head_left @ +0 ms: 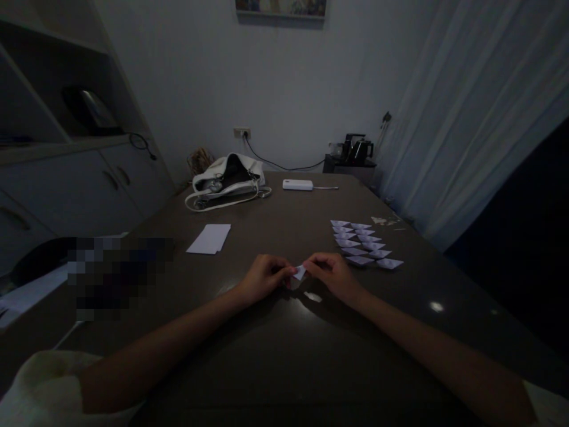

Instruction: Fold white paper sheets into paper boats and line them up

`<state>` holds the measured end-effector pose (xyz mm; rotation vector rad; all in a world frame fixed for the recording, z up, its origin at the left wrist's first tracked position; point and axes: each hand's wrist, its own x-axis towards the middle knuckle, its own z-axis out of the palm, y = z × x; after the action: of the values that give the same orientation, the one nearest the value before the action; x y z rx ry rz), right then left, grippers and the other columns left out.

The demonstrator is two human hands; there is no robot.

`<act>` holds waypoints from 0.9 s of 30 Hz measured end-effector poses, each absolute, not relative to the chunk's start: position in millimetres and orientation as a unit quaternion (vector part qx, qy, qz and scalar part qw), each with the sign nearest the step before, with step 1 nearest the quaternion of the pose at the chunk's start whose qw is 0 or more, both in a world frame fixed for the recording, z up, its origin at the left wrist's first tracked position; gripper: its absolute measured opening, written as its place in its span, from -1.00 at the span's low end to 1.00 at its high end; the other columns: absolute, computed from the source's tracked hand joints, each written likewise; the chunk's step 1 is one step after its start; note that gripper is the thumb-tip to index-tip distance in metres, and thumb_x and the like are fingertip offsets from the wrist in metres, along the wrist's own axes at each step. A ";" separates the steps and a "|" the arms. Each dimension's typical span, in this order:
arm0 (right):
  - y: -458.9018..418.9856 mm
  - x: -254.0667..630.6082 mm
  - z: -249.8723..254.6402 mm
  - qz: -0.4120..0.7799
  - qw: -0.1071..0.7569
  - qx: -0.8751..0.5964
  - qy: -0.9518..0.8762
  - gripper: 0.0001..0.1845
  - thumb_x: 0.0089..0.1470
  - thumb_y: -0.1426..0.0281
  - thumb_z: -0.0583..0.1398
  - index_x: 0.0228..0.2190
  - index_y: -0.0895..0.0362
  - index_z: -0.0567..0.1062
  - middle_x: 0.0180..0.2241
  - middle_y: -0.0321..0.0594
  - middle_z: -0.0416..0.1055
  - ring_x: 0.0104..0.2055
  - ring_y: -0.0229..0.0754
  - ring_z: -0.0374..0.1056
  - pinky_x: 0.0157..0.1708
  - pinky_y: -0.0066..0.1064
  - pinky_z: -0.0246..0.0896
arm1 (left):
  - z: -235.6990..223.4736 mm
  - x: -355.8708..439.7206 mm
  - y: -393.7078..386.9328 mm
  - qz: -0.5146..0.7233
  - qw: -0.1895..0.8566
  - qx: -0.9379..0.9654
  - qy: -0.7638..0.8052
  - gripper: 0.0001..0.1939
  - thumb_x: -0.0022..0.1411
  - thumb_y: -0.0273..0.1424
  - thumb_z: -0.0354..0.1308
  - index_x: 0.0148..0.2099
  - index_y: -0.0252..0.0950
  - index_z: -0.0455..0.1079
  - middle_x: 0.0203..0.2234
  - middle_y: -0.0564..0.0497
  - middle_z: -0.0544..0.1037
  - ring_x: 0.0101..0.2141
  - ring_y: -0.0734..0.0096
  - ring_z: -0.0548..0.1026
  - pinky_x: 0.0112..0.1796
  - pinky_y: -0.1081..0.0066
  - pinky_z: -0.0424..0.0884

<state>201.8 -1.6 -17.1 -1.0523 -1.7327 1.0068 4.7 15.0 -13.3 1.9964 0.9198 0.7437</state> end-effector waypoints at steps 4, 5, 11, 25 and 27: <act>-3.4 200.5 -19.2 0.419 0.370 -0.418 -0.716 -0.69 -0.03 0.16 0.24 -0.45 0.19 0.49 -0.55 -0.27 0.38 -0.52 -0.30 0.24 -0.52 -0.49 0.11 | -13.5 6.3 12.9 0.304 0.391 0.782 0.380 -0.65 0.22 -0.27 0.03 -0.46 -0.40 0.45 -0.65 0.03 0.45 -0.58 0.50 0.37 -0.50 0.53 0.21; -3.8 200.5 -19.3 0.407 0.360 -0.429 -0.722 -0.68 -0.03 0.16 0.25 -0.47 0.20 0.48 -0.58 -0.29 0.35 -0.55 -0.31 0.22 -0.55 -0.50 0.08 | -13.7 7.0 12.6 0.301 0.387 0.784 0.381 -0.65 0.23 -0.27 0.03 -0.46 -0.40 0.45 -0.65 0.04 0.45 -0.58 0.50 0.37 -0.50 0.53 0.21; -3.7 201.3 -19.4 0.336 0.349 -0.450 -0.750 -0.71 0.00 0.23 0.23 -0.57 0.20 0.45 -0.64 -0.33 0.29 -0.59 -0.36 0.14 -0.59 -0.52 -0.01 | -14.4 7.1 14.3 0.303 0.364 0.786 0.396 -0.59 0.25 -0.18 0.02 -0.47 -0.39 0.43 -0.65 0.05 0.44 -0.59 0.52 0.34 -0.52 0.54 0.18; 0.0 206.2 -18.8 0.384 0.376 -0.432 -0.725 -0.72 -0.03 0.23 0.23 -0.57 0.19 0.46 -0.61 -0.28 0.35 -0.57 -0.31 0.22 -0.55 -0.48 0.09 | -12.5 3.7 17.1 0.323 0.367 0.792 0.365 -0.59 0.24 -0.20 0.01 -0.50 -0.40 0.39 -0.64 0.04 0.41 -0.56 0.49 0.34 -0.49 0.52 0.20; -0.4 205.6 -19.1 0.395 0.376 -0.429 -0.720 -0.72 -0.03 0.22 0.24 -0.57 0.19 0.46 -0.60 -0.29 0.35 -0.57 -0.31 0.22 -0.55 -0.48 0.10 | -11.8 3.8 16.3 0.324 0.376 0.788 0.364 -0.59 0.24 -0.20 0.01 -0.51 -0.40 0.38 -0.65 0.04 0.40 -0.57 0.49 0.33 -0.50 0.51 0.20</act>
<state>205.6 -0.4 -19.1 -1.0970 -1.8433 1.0095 3.8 16.3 -11.8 2.0151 0.9322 0.8280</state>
